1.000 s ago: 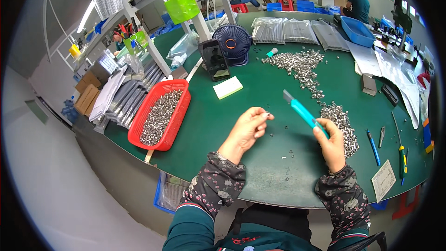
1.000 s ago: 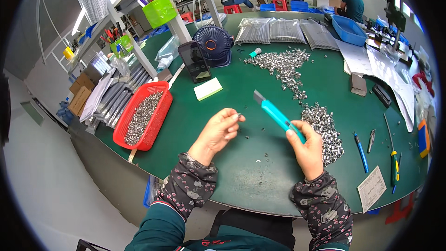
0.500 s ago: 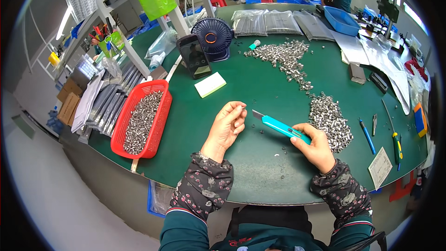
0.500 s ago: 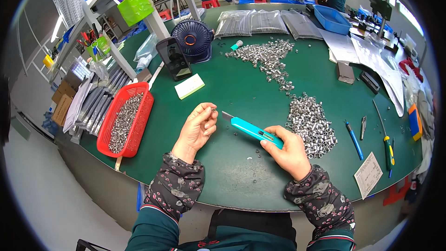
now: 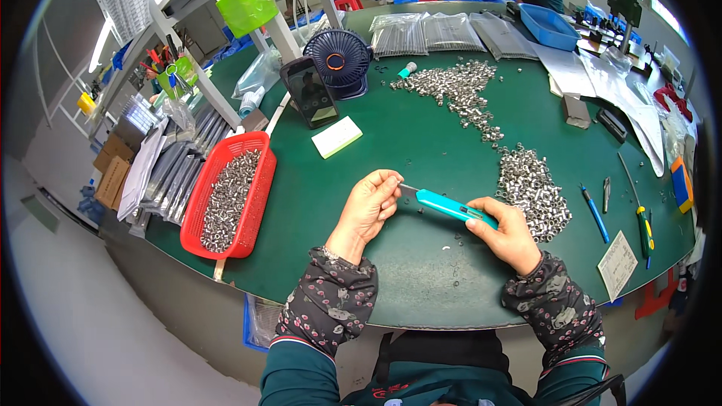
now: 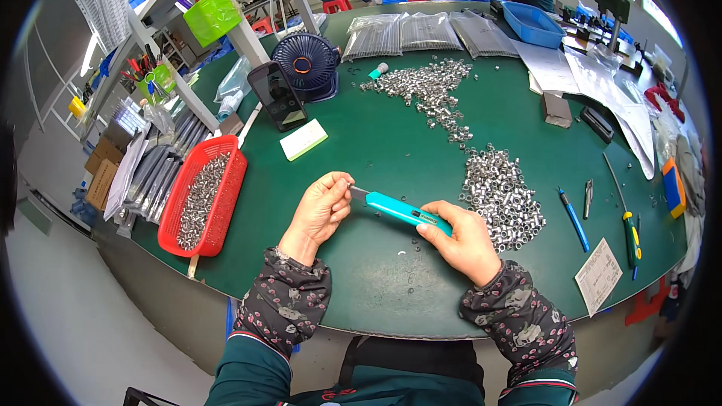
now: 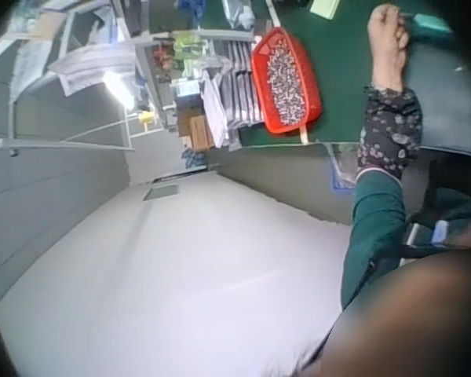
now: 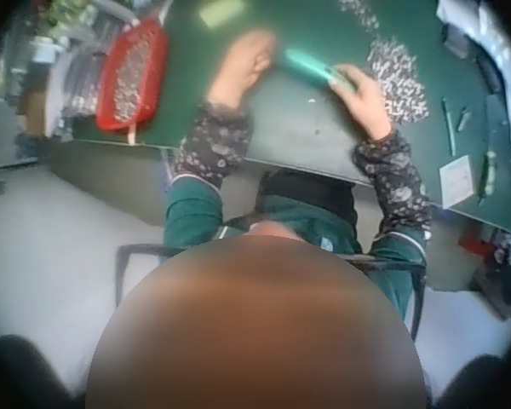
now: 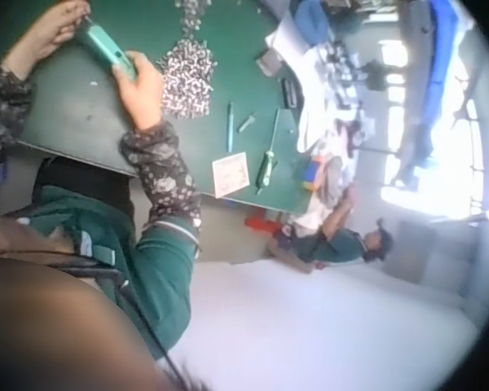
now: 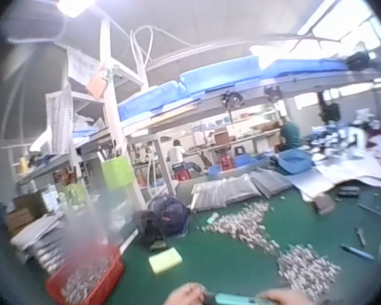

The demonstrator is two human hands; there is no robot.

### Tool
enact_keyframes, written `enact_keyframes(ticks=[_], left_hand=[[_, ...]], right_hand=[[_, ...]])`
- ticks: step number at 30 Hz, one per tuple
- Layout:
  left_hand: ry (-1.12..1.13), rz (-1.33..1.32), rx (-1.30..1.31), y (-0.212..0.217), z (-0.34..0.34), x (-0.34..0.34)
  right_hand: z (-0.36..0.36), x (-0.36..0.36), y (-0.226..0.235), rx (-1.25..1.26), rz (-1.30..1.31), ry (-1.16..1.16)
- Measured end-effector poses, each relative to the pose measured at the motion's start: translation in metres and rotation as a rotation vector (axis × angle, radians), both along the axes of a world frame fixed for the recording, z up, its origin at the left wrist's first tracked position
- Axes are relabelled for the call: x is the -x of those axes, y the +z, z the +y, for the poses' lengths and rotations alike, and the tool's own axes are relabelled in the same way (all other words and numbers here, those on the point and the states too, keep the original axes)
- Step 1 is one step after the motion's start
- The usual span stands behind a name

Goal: Scraping small metal parts with a utility knife to remove imperfections or residue at a workbench.

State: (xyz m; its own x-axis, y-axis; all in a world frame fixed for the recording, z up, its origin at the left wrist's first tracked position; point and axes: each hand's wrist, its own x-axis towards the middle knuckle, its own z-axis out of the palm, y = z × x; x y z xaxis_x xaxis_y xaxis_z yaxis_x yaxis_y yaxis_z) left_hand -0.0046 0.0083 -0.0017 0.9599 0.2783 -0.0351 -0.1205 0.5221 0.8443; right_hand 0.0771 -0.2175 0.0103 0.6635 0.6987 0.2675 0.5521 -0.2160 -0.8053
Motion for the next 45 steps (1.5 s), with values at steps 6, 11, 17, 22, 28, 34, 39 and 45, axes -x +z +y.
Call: enact_keyframes(ticks=[6,11,17,22,28,34,39,45], left_hand=[[0.013,0.052,-0.034,0.001,-0.001,0.001],[0.010,0.105,-0.100,0.003,-0.002,0.000],[-0.014,0.108,-0.135,0.003,-0.001,0.001],[-0.031,0.121,-0.134,0.000,-0.001,0.001],[-0.075,0.129,-0.130,0.000,0.001,0.000],[-0.083,0.179,-0.088,0.001,0.001,0.001],[-0.110,0.162,-0.061,0.002,0.001,0.001],[-0.083,0.130,-0.053,0.004,0.001,0.002]], right_hand=[[0.003,0.005,0.003,-0.006,-0.346,-0.082],[0.002,0.005,0.005,0.004,-0.503,-0.111],[0.001,0.006,0.008,0.022,-0.543,-0.114],[0.002,0.006,0.007,0.026,-0.539,-0.109],[0.002,0.006,0.008,0.035,-0.559,-0.110],[0.002,0.001,0.005,-0.050,-0.588,-0.206],[0.000,-0.001,0.011,-0.102,-0.555,-0.230],[-0.001,-0.005,0.003,0.170,-0.671,-0.280]])
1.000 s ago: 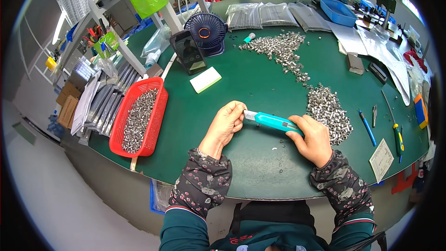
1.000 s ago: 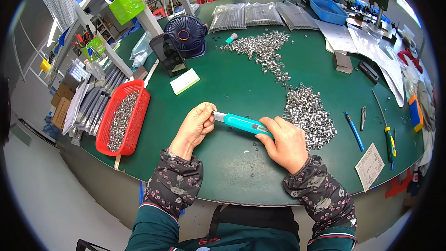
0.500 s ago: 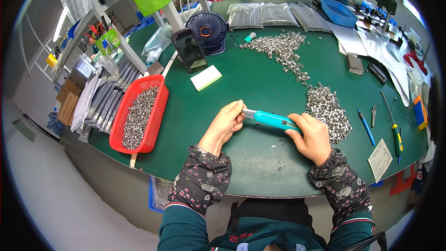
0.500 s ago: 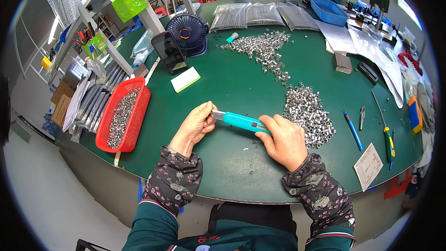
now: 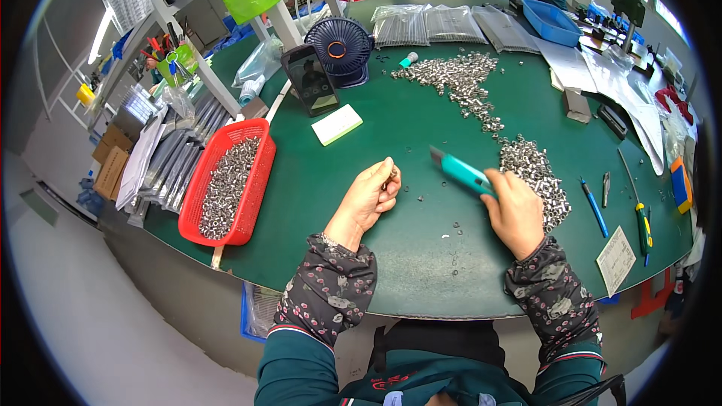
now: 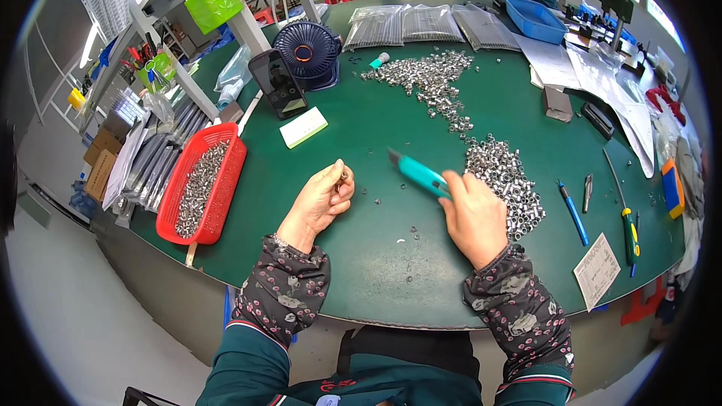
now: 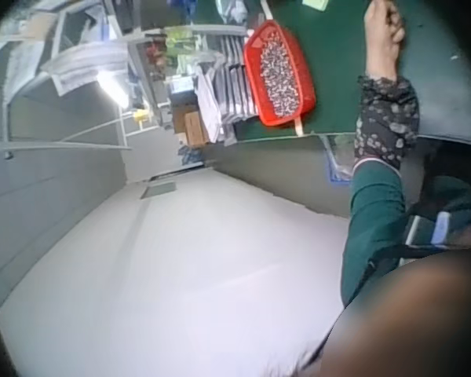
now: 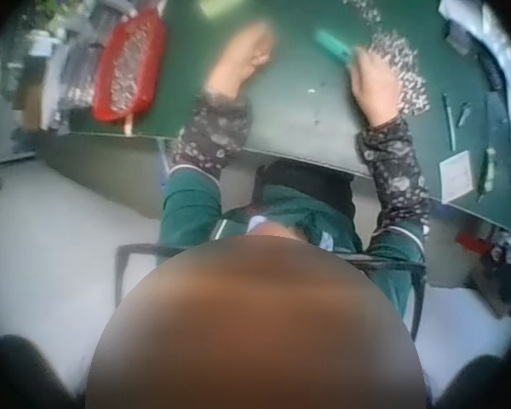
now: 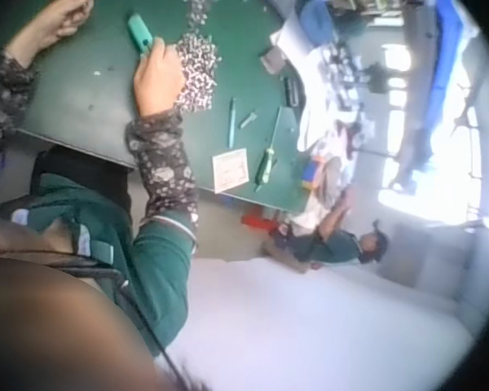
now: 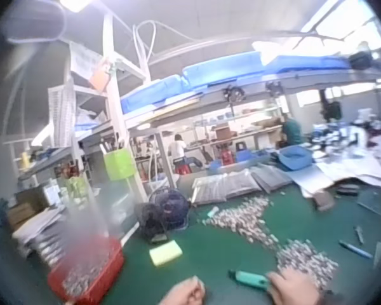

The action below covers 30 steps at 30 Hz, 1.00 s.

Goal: Scraping small metal parts with a utility knife to remove imperfections or residue at a workbench.

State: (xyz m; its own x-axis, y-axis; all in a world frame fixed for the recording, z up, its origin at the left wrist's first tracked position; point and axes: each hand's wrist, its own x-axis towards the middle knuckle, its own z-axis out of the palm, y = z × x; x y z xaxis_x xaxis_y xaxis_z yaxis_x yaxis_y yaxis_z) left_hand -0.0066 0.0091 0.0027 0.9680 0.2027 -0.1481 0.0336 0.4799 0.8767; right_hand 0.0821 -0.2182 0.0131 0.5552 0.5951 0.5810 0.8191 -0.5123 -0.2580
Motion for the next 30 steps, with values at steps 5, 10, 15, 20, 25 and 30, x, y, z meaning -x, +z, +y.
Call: enact_keyframes(ticks=[5,10,15,20,25,30], left_hand=[[0.045,-0.049,0.012,-0.0010,-0.0013,-0.0012],[0.067,-0.094,0.025,-0.0034,0.0022,-0.0019],[0.083,-0.089,0.037,-0.0032,0.0027,-0.0028],[0.098,-0.097,0.007,-0.0050,0.0022,-0.0029],[0.068,-0.151,0.044,-0.0045,0.0004,-0.0032],[0.078,-0.160,-0.018,-0.0067,0.0023,-0.0034]], right_hand=[[-0.0003,0.0019,0.0043,-0.156,0.068,0.036],[0.0012,0.0029,-0.0006,-0.218,0.239,0.145],[0.0006,0.0045,0.0003,-0.205,0.357,0.218],[0.0001,0.0037,0.0006,-0.160,0.532,0.240],[-0.0009,0.0017,-0.0006,-0.150,0.612,0.262],[-0.0007,0.0022,0.0006,-0.142,0.645,0.272]])
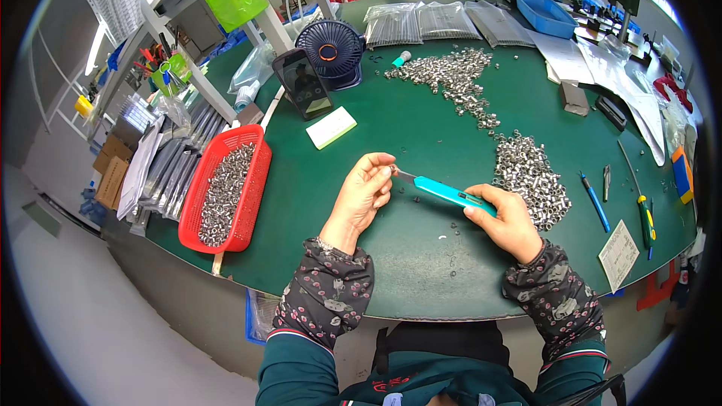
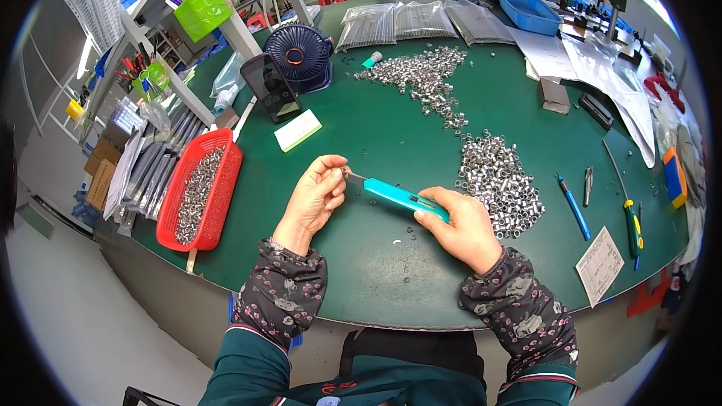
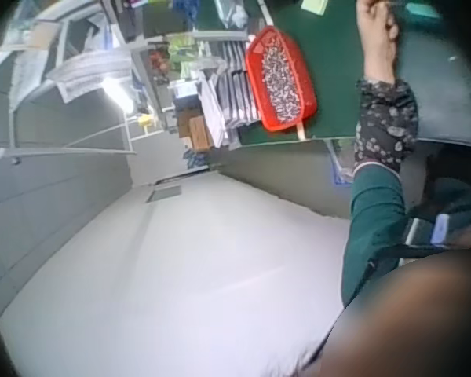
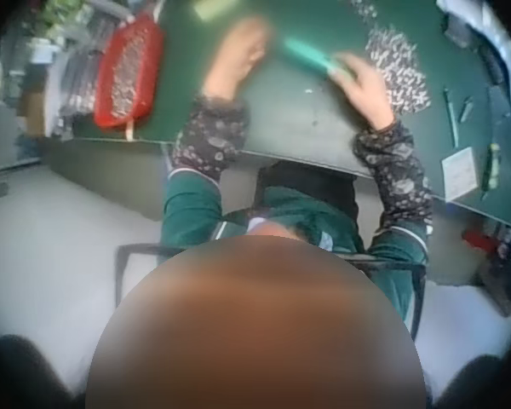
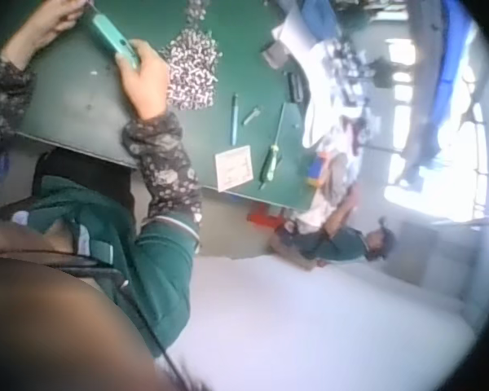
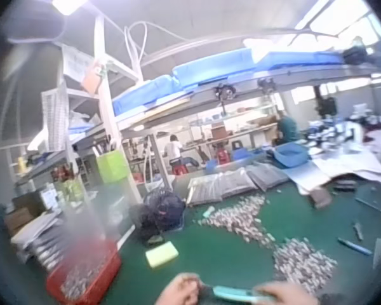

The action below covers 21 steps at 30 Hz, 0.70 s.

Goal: Scraping small metal parts with a utility knife to remove imperfections or residue at a workbench.

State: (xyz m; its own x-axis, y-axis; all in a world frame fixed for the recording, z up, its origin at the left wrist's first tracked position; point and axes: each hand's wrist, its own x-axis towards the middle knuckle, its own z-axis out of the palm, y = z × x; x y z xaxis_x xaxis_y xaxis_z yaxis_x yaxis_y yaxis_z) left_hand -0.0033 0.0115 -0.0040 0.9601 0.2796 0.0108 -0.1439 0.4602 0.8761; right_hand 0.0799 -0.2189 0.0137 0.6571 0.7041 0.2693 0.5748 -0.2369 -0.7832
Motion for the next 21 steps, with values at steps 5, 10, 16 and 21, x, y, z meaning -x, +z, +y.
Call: enact_keyframes(ticks=[5,10,16,21], left_hand=[[0.030,0.029,-0.054,-0.001,0.001,-0.001],[0.067,0.017,-0.116,0.001,-0.005,-0.002],[0.080,0.024,-0.288,0.004,-0.008,0.000],[0.105,0.086,-0.282,0.003,-0.005,0.002]], right_hand=[[0.000,-0.002,-0.003,-0.001,0.039,0.012],[-0.001,-0.002,0.000,0.002,0.091,0.019],[-0.003,-0.002,0.002,0.034,0.150,0.032],[0.002,0.012,0.007,-0.033,-0.558,-0.142]])
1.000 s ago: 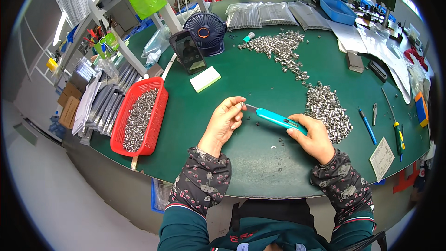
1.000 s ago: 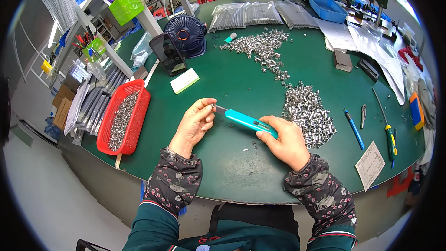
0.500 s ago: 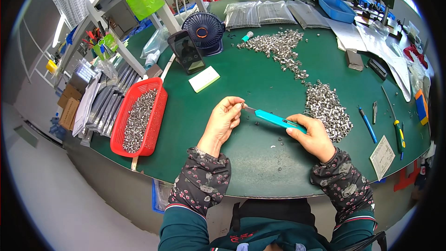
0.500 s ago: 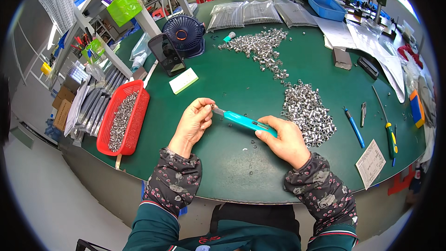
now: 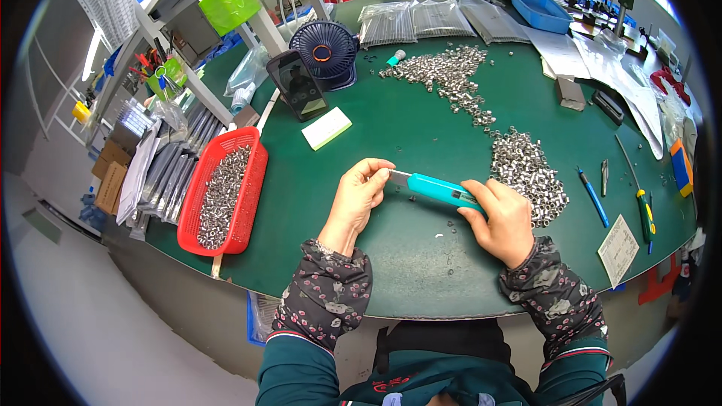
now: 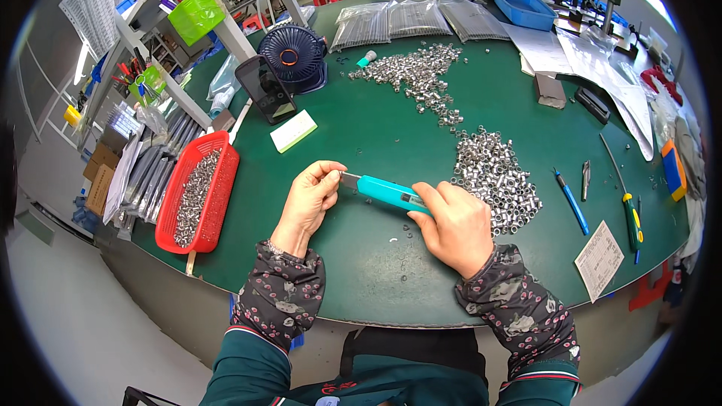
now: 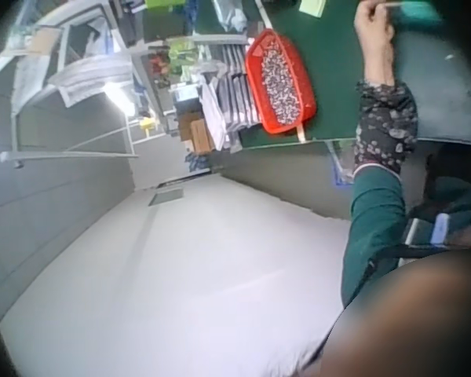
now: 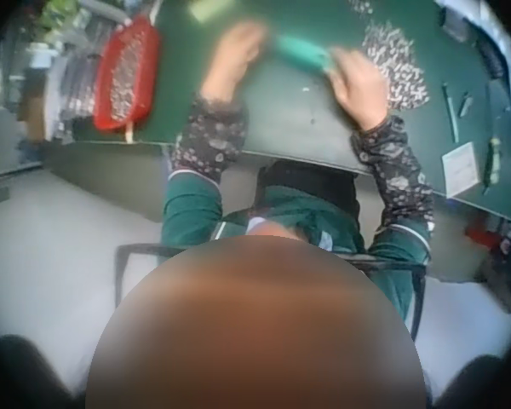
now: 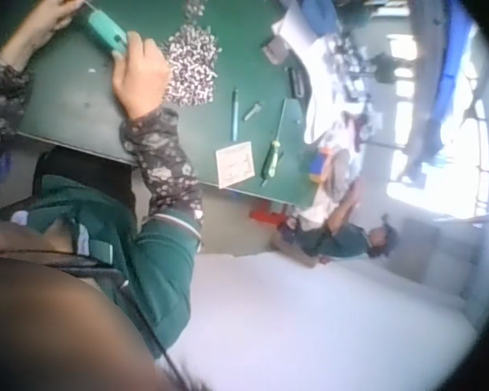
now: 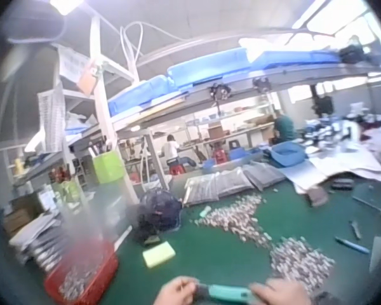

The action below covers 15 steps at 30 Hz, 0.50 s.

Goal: Scraping small metal parts with a utility knife to remove imperfections or residue at a workbench.

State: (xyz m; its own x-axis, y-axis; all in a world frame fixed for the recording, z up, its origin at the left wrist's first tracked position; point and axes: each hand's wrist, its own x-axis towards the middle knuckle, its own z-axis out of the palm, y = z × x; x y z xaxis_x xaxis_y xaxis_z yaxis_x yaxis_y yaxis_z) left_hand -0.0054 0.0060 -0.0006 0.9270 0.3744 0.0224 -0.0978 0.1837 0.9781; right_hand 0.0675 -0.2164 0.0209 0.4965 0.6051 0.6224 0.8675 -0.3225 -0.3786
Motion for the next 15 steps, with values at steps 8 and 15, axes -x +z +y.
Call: enact_keyframes(ticks=[8,15], left_hand=[[-0.003,-0.049,0.196,-0.0041,0.0038,-0.0012],[0.001,-0.051,0.154,-0.0005,0.0006,-0.0012]], right_hand=[[-0.0006,-0.0064,-0.0084,-0.067,0.138,0.044],[-0.0001,-0.0084,-0.0096,-0.058,0.211,0.110]])
